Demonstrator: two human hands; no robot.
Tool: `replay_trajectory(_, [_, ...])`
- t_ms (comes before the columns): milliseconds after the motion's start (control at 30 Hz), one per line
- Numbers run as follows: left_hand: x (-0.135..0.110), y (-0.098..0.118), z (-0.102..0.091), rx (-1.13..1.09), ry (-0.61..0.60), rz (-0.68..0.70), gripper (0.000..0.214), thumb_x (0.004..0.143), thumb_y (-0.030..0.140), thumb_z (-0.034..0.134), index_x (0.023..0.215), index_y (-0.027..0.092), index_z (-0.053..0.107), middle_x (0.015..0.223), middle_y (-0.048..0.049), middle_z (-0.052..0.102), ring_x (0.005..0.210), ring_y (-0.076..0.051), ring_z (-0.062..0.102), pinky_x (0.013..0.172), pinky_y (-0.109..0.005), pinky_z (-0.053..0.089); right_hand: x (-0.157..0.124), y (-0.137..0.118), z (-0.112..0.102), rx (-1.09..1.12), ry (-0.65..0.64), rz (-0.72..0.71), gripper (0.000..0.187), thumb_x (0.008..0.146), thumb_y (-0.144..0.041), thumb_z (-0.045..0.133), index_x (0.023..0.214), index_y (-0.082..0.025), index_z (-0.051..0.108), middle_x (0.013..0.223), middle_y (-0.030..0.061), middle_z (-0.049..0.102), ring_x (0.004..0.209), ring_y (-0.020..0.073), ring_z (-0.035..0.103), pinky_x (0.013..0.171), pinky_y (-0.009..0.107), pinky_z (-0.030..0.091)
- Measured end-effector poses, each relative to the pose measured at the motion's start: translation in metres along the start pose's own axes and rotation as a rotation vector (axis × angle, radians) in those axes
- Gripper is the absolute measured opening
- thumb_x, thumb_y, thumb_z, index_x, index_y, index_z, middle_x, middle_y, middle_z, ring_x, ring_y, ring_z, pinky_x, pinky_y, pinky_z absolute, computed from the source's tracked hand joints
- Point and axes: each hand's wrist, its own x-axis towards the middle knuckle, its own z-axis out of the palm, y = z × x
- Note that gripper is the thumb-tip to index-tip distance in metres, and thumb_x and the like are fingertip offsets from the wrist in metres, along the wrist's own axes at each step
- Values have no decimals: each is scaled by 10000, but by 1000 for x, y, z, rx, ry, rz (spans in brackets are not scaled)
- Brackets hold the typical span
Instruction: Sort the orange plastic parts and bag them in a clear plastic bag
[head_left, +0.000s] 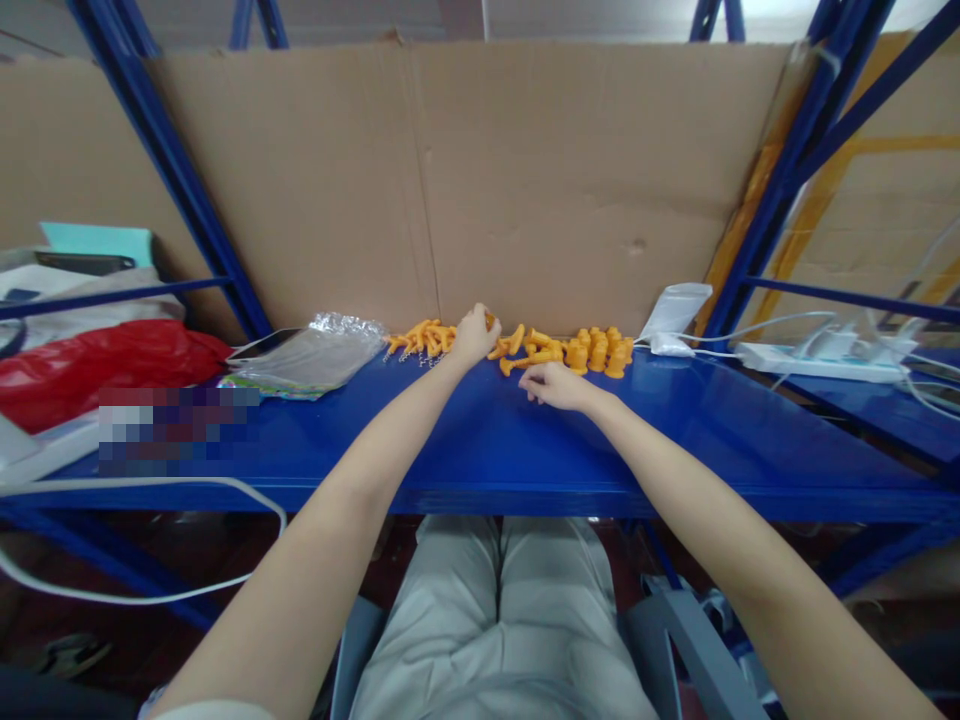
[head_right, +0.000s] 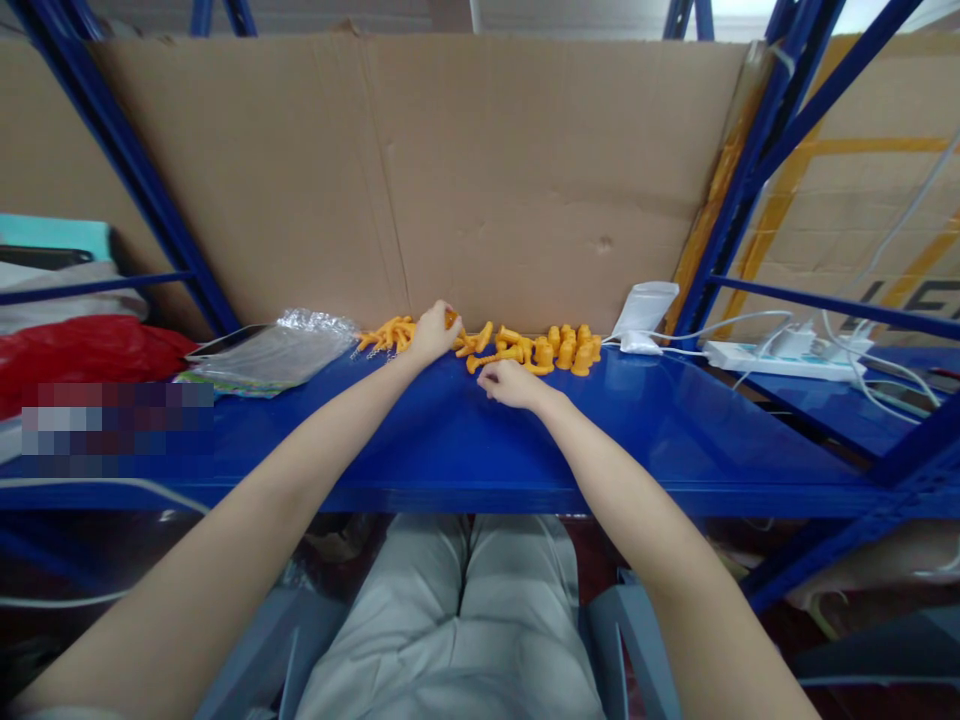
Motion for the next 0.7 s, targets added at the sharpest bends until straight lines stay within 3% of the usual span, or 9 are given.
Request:
replay_trajectory(133, [3,3,-5,-66,124,7,238,979,236,409,1128,123,557,1178,-166,659,1111,-212,625,955,-316,475,2,4,2,-6,30,-36,185,881,-134,534,745,-178,651,644,-5,642,589,125,585,656,254,460])
replay_trajectory(233, [0,3,-7,-89,189,138,229,967,244,448,1135,140,564,1175,-144,649,1097,-211,621,950,-327,484,5,9,3,-11,86,-62,132,883,-161,566,927,-165,690,764,28,683,688,150,635,721,282,494])
replay_trajectory(433, [-23,14,-11,-62,117,419,259,935,295,536,1151,156,571,1112,-109,649,1031,-216,642,868,-319,514,12,22,6,-15,180,-154,334,929,-223,501,1251,-156,562,997,108,714,879,219,680,842,388,534])
replay_trajectory(500, [-35,21,-13,-52,68,447,275,927,295,548,1167,162,567,1123,-107,650,1027,-219,648,858,-323,519,13,25,6,-24,200,-188,336,908,-224,518,1239,-171,537,986,102,712,875,225,678,839,400,538])
replay_trajectory(700, [-58,37,-19,-178,-4,406,238,905,332,582,1097,192,597,1128,-83,690,1034,-223,663,891,-353,522,12,25,4,-55,241,-232,127,854,-288,581,937,-194,558,851,66,671,753,200,636,729,352,530])
